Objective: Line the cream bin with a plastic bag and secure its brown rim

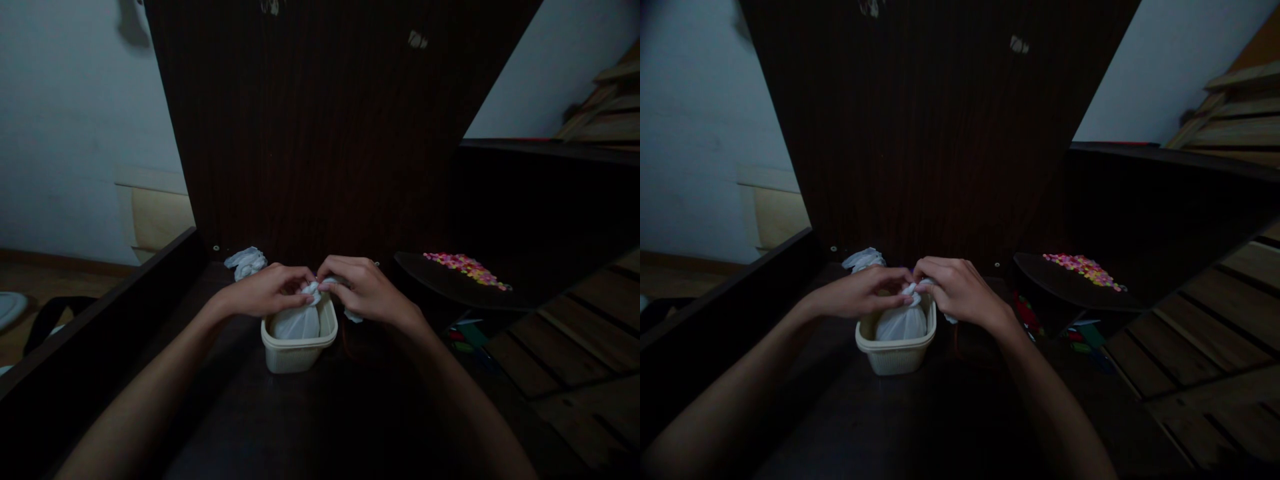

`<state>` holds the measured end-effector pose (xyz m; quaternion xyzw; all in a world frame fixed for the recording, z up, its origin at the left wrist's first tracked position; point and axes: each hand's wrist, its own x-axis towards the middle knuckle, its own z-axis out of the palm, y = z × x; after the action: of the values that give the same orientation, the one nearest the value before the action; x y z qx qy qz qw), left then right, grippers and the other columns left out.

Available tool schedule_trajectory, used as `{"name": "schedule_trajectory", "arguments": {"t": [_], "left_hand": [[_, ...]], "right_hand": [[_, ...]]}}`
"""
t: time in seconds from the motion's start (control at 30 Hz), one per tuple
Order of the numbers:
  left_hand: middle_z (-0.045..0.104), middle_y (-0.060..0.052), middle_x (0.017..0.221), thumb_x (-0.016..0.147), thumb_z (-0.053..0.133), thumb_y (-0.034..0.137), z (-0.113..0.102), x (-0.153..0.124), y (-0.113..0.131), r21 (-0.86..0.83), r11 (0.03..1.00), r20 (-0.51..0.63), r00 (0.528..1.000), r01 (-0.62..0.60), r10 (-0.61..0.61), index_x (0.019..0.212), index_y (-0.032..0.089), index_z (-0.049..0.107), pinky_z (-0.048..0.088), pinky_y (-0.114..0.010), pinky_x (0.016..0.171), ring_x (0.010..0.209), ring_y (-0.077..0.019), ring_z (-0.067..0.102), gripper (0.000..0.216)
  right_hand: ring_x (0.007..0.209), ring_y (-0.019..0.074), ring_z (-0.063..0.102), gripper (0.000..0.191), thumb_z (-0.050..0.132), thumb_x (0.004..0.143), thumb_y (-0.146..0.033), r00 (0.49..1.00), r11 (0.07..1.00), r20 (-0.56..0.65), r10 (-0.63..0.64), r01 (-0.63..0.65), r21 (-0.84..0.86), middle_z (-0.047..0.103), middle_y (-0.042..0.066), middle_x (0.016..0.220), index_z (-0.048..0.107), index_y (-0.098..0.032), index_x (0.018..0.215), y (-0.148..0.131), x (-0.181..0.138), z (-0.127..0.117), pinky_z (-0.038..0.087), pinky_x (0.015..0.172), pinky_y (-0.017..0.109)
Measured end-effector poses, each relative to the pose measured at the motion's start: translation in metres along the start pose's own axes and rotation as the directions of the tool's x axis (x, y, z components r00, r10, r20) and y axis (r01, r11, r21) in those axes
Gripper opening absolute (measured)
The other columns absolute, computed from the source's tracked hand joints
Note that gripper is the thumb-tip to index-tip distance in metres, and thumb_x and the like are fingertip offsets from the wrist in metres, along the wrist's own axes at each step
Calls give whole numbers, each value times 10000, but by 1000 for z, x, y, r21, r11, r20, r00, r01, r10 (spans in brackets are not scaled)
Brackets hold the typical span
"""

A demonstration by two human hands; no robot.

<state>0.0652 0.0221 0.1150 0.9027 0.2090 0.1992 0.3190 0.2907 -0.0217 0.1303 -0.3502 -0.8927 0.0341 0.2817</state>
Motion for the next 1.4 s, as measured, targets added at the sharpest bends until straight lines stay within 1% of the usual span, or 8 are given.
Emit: {"name": "schedule_trajectory", "arguments": {"t": [0.27, 0.47, 0.57, 0.77, 0.87, 1.0, 1.17, 1.4], "left_hand": [[708, -26, 825, 941, 635, 421, -1, 0, -5, -4, 999, -61, 997, 47, -47, 1048, 138, 679, 459, -230, 620, 727, -159, 645, 306], [742, -43, 879, 915, 670, 400, -3, 1, -2, -103, 993, -65, 996, 52, -59, 1085, 134, 679, 511, -241, 666, 788, -177, 691, 316], [755, -40, 901, 907, 673, 434, -5, 0, -3, -80, 995, -154, 986, 54, -66, 1111, 149, 687, 537, -258, 698, 807, -184, 702, 350], [763, -80, 978, 942, 564, 594, -2, -7, -18, 25, 992, -502, 860, 125, -96, 1035, 165, 733, 557, -341, 773, 869, -236, 702, 471], [744, -116, 1121, 936, 556, 643, 7, -20, -31, -123, 986, -583, 796, 113, -164, 1140, 165, 701, 561, -407, 898, 1016, -279, 700, 540], [649, -145, 1363, 964, 513, 646, 28, -43, -59, -391, 921, -589, 768, 2, -251, 1332, 194, 616, 470, -483, 1094, 1277, -329, 604, 592], [540, -100, 1520, 958, 449, 694, 58, -68, -94, -589, 803, -517, 807, -94, -285, 1453, 261, 536, 372, -549, 1176, 1438, -382, 449, 663], [323, -93, 1662, 843, 485, 844, 79, -80, -99, -630, 749, -396, 915, -203, -85, 1580, 272, 355, 155, -584, 1267, 1545, -427, 205, 943]], "right_hand": [[956, 170, 652, 243, 533, 1013, -160, 998, 1000, 66, 6, -4, -26, 699, 45, 1053, 674, -224, 1201, 2, -1, 1, 479, 839, 295], [907, 184, 631, 240, 593, 1004, -292, 993, 994, 109, 40, -29, -105, 654, 44, 993, 681, -226, 1217, 3, -5, 4, 457, 771, 295], [883, 193, 603, 281, 695, 942, -322, 993, 986, 114, 36, -17, -166, 628, 49, 962, 692, -201, 1196, 5, -5, 8, 445, 737, 297], [930, 210, 564, 297, 730, 911, -235, 988, 967, 154, -8, 47, -252, 621, 70, 989, 685, -172, 1198, 4, -3, 10, 458, 779, 324], [926, 209, 550, 207, 673, 945, -200, 985, 955, 172, -34, 82, -285, 620, 81, 981, 688, -148, 1145, 2, -3, 9, 451, 765, 323], [895, 201, 547, 113, 609, 958, -136, 986, 959, 157, -47, 88, -271, 622, 76, 950, 689, -139, 1038, 7, -1, 12, 433, 738, 315], [870, 198, 567, 131, 596, 929, -91, 983, 977, 136, -123, 144, -156, 636, 62, 904, 678, -147, 1015, 8, 6, 6, 441, 742, 313], [859, 177, 624, 103, 648, 897, -105, 988, 988, 7, -152, 152, 11, 684, 48, 917, 693, -153, 977, -3, 26, -40, 452, 757, 293]]}}
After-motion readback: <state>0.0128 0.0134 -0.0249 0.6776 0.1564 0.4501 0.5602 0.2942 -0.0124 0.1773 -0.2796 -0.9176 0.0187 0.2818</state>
